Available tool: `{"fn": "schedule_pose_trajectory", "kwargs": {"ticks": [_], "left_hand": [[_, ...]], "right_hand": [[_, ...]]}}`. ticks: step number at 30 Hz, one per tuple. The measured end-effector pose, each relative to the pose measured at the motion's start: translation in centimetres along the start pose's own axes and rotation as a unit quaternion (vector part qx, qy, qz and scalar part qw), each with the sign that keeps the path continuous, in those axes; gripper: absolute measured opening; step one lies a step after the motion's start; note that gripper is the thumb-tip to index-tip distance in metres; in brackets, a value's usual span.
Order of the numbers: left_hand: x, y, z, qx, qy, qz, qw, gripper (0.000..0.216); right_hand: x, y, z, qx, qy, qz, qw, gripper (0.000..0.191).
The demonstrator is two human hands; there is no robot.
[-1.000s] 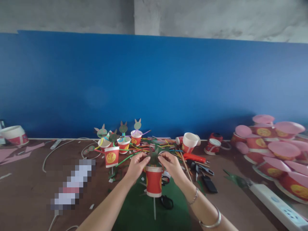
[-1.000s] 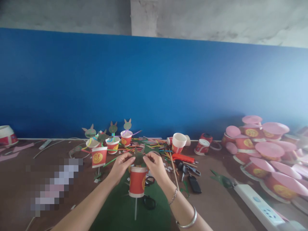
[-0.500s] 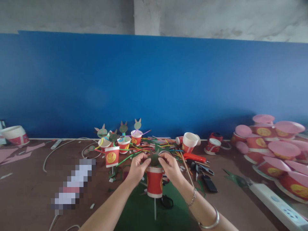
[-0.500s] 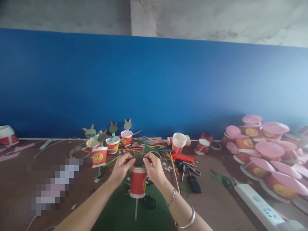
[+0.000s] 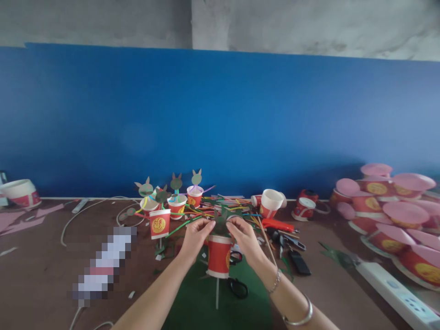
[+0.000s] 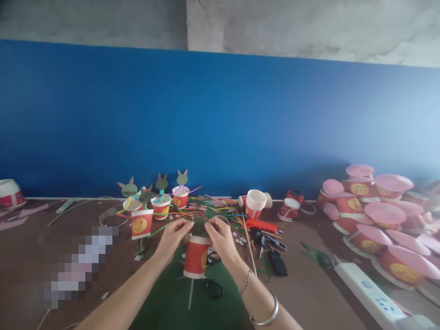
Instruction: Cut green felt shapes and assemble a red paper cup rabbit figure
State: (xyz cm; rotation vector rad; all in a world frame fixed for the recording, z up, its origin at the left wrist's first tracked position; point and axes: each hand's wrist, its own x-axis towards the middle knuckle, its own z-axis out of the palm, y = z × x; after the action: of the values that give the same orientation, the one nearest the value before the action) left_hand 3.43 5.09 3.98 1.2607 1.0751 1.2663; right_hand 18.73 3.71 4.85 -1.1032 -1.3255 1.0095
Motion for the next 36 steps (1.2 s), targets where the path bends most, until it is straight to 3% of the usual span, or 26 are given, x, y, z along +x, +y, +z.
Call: {"fn": "schedule_pose_trajectory", "kwargs": {"ticks": [10, 21, 28, 36], "left_hand": [[-0.5, -0.4, 0.8, -0.086, -0.064, -0.094, 0.99, 0.046], [-1.0, 0.6, 1.1, -0.13, -0.06, -0.054, 0.988, 0.034], [-1.2, 0.3, 1.2, -0.149, -0.099, -0.043, 0.983, 0.024], [-1.5, 1.0, 1.3, -0.117, -0.069, -0.053, 0.989, 0.024]], "right_hand": [[0.0, 0.3, 0.0, 0.038, 0.03, 0.025, 0.999, 0.028], [0.3, 1.0, 0.0, 0.064, 0.055, 0.022, 0.996, 0.025], [0.1, 0.5, 0.1, 0.081, 0.064, 0.046, 0.994, 0.024], [0.1, 0.8, 0.2, 0.032, 0.077, -0.014, 0.996, 0.022]]}}
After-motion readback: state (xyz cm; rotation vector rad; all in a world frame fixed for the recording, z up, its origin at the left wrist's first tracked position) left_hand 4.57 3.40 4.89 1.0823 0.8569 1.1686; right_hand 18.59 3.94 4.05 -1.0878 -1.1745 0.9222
